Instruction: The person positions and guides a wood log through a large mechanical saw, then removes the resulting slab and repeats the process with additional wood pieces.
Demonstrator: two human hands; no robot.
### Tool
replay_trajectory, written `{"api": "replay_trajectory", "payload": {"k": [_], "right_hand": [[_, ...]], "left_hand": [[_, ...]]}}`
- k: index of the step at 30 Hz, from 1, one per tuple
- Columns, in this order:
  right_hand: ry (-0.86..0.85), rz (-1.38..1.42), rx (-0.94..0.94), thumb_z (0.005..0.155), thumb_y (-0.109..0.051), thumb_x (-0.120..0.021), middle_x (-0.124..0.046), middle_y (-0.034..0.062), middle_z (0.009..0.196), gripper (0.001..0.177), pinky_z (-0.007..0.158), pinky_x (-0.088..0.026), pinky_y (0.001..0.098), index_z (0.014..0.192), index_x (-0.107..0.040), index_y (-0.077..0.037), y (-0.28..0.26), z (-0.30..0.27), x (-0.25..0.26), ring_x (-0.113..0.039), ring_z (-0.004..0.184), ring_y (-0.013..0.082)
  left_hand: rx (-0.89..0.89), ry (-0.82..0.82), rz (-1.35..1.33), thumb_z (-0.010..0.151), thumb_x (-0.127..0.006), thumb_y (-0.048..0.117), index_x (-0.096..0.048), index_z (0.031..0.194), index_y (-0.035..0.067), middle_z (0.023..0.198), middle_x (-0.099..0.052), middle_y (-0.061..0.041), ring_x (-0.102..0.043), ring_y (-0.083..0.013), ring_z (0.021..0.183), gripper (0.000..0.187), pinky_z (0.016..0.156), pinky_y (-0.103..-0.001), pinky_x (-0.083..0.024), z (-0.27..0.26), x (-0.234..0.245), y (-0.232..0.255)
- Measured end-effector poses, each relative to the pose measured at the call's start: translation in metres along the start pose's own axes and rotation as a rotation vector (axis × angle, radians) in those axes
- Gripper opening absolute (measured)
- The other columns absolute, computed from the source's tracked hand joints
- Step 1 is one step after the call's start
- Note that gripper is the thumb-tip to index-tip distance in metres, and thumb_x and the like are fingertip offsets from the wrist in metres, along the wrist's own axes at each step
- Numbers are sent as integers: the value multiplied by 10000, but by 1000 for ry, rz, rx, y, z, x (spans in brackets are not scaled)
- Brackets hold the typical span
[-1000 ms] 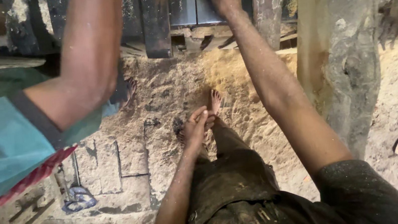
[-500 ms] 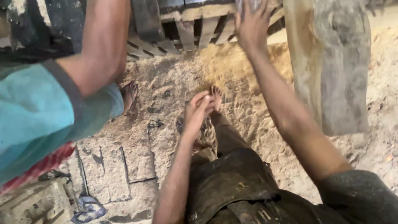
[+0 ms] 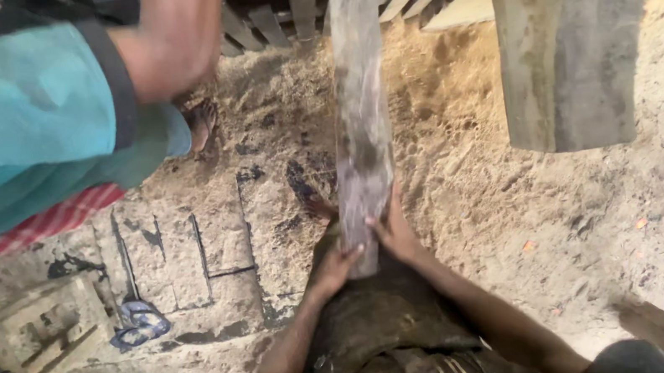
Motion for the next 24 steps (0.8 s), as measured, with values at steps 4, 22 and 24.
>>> {"api": "replay_trajectory", "payload": {"k": [4, 22, 24], "right_hand": [[-126, 149, -271, 934, -410, -633, -214, 300, 1649, 1166, 1182, -370, 385, 1583, 247, -4, 27, -31, -19, -444, 1431, 358], [-185, 307, -319, 938, -271, -671, -312, 277, 1596, 1136, 1113, -480, 439, 1605, 230, -89, -59, 31, -5, -557, 1353, 367], [-108, 340, -126, 965, -268, -703, -331, 301, 1628, 1113, 1143, -452, 468, 1642, 159, -72, -70, 50, -1, -524, 1396, 373]], "left_hand": [[55, -40, -117, 1014, -647, 273, -460, 1504, 63, 1404, -633, -83, -606, -171, 1252, 565, 1071, -347, -495, -16, -4, -44], [-65, 86, -342, 996, -653, 142, -484, 1461, 36, 1285, -666, -59, -619, -156, 1159, 506, 1010, -360, -523, -29, 6, 16], [-150, 44, -420, 970, -696, 110, -483, 1477, 23, 1285, -656, -59, -609, -153, 1150, 557, 999, -359, -522, -31, 10, 39]]}}
Point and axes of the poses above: each hand's wrist, its own z-axis towards the middle knuckle, its own x-axis out of the back of the hand, y = z × x, the point moved 4 cm from there along z, towards the middle knuckle
